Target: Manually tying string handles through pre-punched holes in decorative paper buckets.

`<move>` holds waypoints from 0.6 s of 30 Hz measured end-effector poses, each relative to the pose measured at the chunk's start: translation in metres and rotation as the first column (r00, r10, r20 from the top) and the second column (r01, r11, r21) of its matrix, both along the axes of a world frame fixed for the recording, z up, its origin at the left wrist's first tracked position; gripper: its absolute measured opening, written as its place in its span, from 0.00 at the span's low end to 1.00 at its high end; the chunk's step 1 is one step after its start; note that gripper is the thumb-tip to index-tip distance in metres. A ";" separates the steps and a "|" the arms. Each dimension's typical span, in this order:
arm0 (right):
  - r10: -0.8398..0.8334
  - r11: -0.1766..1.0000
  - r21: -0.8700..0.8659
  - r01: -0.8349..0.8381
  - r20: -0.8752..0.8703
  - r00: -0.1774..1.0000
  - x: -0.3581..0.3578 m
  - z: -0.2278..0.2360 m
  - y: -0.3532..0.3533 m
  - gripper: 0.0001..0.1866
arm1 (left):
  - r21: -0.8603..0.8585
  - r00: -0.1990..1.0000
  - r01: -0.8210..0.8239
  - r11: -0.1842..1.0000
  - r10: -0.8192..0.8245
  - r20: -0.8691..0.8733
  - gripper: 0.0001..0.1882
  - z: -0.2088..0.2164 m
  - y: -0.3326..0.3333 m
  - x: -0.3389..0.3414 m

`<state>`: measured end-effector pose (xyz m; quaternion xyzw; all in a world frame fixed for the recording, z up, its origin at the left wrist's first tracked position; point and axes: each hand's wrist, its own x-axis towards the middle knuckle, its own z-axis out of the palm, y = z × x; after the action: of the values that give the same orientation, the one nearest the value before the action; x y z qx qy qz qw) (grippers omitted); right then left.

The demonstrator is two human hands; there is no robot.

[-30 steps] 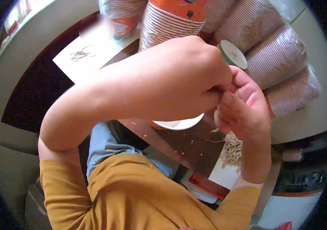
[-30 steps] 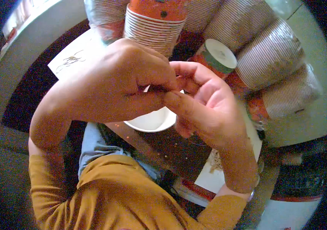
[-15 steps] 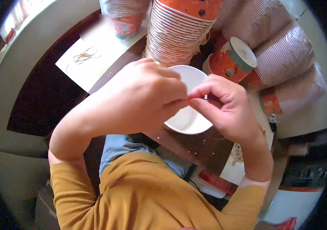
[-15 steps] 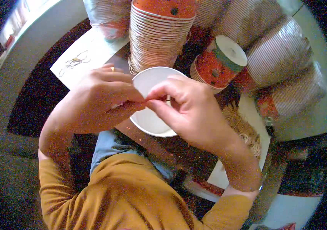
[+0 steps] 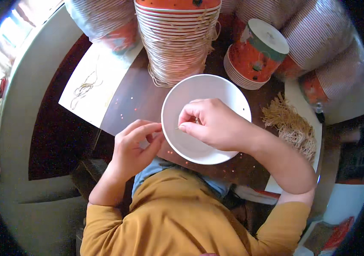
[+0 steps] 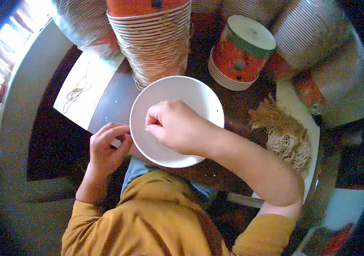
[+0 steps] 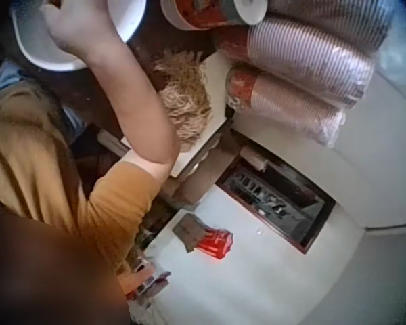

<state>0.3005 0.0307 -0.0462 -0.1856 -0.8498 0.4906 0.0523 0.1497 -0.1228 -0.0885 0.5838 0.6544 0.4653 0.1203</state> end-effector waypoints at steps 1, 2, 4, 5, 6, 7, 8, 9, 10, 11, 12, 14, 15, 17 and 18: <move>0.011 0.999 0.032 -0.011 -0.006 1.000 -0.002 -0.002 0.000 0.08 | 0.024 1.000 0.010 1.000 -0.010 -0.008 0.11 -0.001 0.001 -0.001; 0.023 0.998 0.064 -0.023 -0.010 1.000 -0.004 -0.003 0.000 0.08 | 0.049 1.000 0.019 0.999 -0.019 -0.015 0.11 -0.002 0.001 -0.003; 0.019 0.998 0.062 -0.018 -0.008 1.000 -0.009 -0.002 0.000 0.07 | 0.045 0.999 0.034 0.998 -0.033 -0.021 0.12 -0.003 0.002 -0.006; 0.019 0.998 0.064 -0.019 -0.004 1.000 -0.010 -0.002 0.000 0.07 | 0.047 0.999 0.044 0.998 -0.042 -0.025 0.12 -0.004 0.002 -0.007; 0.018 0.998 0.062 -0.018 -0.002 1.000 -0.012 -0.002 -0.001 0.07 | 0.045 0.999 0.045 0.998 -0.044 -0.023 0.12 -0.005 0.002 -0.007; 0.022 0.998 0.054 -0.022 0.011 1.000 -0.013 -0.001 -0.001 0.07 | 0.043 0.999 0.042 0.998 -0.041 -0.026 0.12 -0.005 0.002 -0.008; 0.026 0.999 0.046 -0.027 0.024 0.999 -0.015 -0.001 -0.001 0.07 | 0.043 0.999 0.037 0.998 -0.036 -0.028 0.12 -0.006 0.002 -0.009; 0.027 0.998 0.048 -0.028 0.026 0.999 -0.016 0.000 -0.002 0.07 | 0.044 0.999 0.037 0.998 -0.036 -0.027 0.12 -0.006 0.003 -0.010; 0.033 0.998 0.047 -0.035 0.032 0.999 -0.016 -0.001 -0.002 0.07 | 0.059 0.998 0.044 0.997 -0.042 -0.036 0.12 -0.007 0.003 -0.010; 0.040 0.998 0.047 -0.041 0.037 0.999 -0.017 -0.001 -0.002 0.07 | 0.073 0.998 0.051 0.996 -0.048 -0.044 0.12 -0.007 0.003 -0.011; 0.043 0.998 0.048 -0.045 0.039 0.998 -0.018 -0.001 -0.003 0.07 | 0.075 0.998 0.047 0.996 -0.044 -0.043 0.12 -0.007 0.003 -0.011; 0.053 0.994 0.093 -0.056 0.041 0.998 -0.016 -0.003 -0.003 0.07 | 0.069 0.996 0.084 0.994 -0.081 -0.040 0.12 -0.005 0.004 -0.012; 0.051 0.994 0.095 -0.055 0.043 0.998 -0.016 -0.003 -0.004 0.07 | 0.071 0.996 0.085 0.994 -0.083 -0.038 0.12 -0.005 0.004 -0.012; 0.062 0.992 0.104 -0.066 0.045 0.997 -0.016 -0.002 -0.004 0.07 | 0.080 0.996 0.076 0.994 -0.072 -0.056 0.12 -0.005 0.004 -0.012; 0.063 0.992 0.105 -0.067 0.046 0.997 -0.016 -0.001 -0.004 0.07 | 0.081 0.996 0.075 0.994 -0.071 -0.055 0.12 -0.005 0.004 -0.012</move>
<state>0.2847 0.0267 -0.0469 -0.1652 -0.8812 0.4421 0.0280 0.1373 -0.1184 -0.0932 0.6237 0.6155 0.4722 0.0956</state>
